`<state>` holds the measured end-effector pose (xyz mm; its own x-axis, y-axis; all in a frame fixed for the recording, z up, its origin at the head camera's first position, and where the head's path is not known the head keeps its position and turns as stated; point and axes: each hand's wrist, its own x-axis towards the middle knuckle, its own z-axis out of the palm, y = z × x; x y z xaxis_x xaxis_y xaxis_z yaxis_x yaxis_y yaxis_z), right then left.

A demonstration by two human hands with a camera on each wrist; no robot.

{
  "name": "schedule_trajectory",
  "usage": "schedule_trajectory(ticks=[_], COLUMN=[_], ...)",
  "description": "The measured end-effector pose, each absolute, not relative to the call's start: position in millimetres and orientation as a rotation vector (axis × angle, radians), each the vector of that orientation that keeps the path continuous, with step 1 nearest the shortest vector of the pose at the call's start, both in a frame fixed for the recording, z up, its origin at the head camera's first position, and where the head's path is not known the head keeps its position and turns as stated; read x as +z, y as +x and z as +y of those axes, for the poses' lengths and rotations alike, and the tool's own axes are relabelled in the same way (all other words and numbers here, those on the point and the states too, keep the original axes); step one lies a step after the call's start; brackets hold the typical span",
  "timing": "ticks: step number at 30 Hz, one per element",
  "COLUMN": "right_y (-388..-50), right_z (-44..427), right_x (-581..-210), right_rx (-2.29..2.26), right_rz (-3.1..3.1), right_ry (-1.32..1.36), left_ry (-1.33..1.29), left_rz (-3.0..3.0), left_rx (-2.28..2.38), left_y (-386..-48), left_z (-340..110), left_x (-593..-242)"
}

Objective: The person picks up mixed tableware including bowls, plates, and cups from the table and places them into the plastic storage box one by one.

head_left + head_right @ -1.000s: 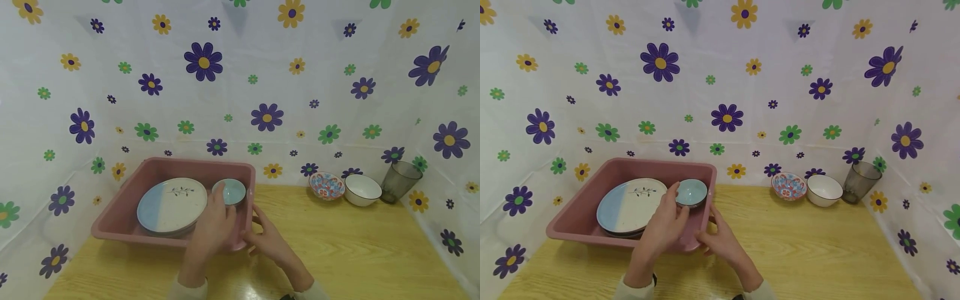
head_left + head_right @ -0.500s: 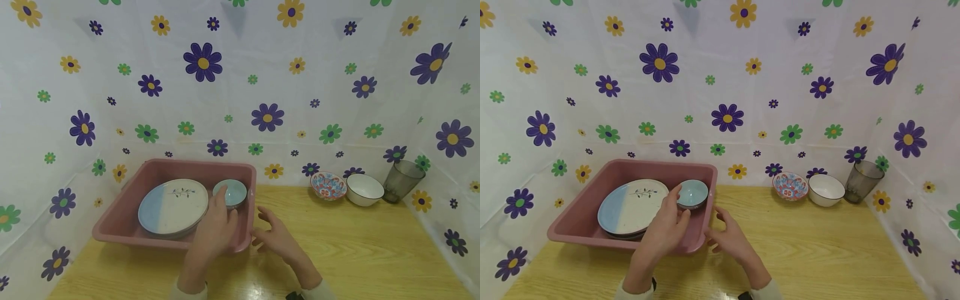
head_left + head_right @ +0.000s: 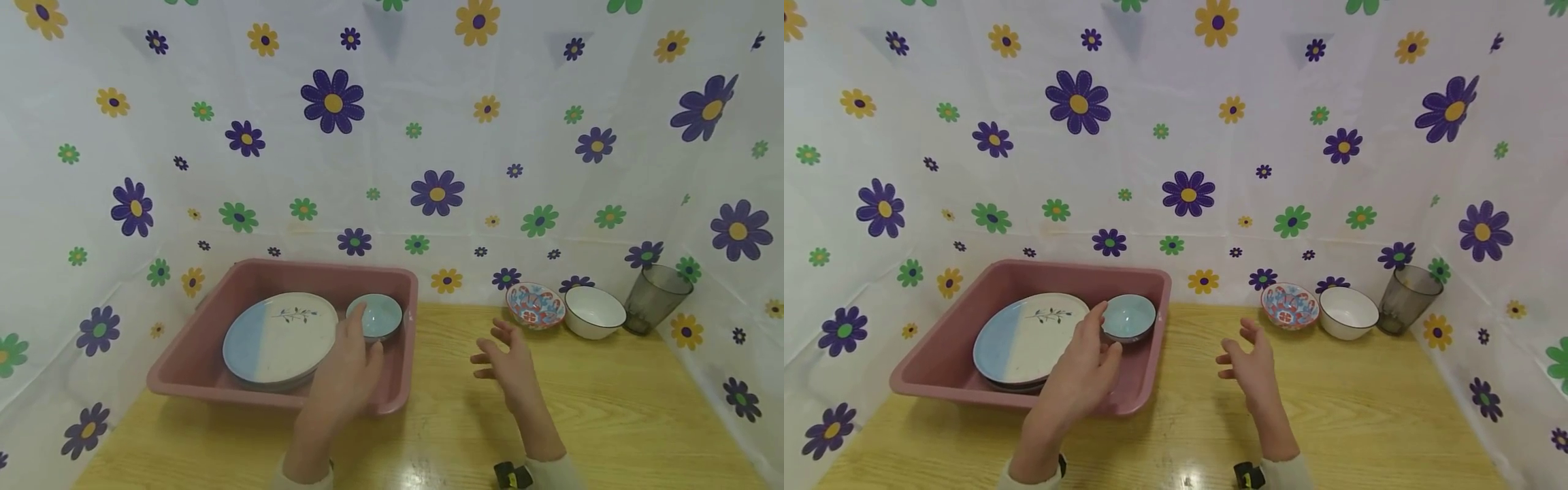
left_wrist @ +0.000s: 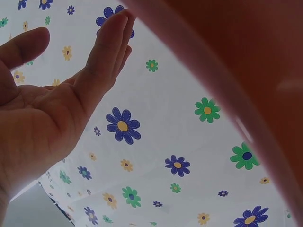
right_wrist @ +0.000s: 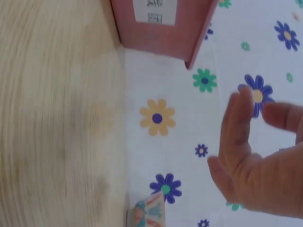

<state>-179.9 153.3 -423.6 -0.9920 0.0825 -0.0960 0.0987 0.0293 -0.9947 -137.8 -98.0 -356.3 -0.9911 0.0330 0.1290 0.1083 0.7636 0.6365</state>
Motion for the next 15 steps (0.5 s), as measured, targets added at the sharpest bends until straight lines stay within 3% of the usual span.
schedule_trajectory(ticks=[8, 15], right_y=[-187.9, -196.7], right_z=[183.3, 206.5], right_x=[-425.9, -432.6], right_rx=[-2.473, -2.602], right_rz=[2.166, 1.991], right_ry=[0.702, 0.837], left_ry=[-0.126, -0.114], left_rz=[-2.842, -2.845], left_rx=[-1.037, -1.034], left_y=[-136.5, -136.3], left_z=[-98.3, -98.1], left_x=[-357.6, -357.1])
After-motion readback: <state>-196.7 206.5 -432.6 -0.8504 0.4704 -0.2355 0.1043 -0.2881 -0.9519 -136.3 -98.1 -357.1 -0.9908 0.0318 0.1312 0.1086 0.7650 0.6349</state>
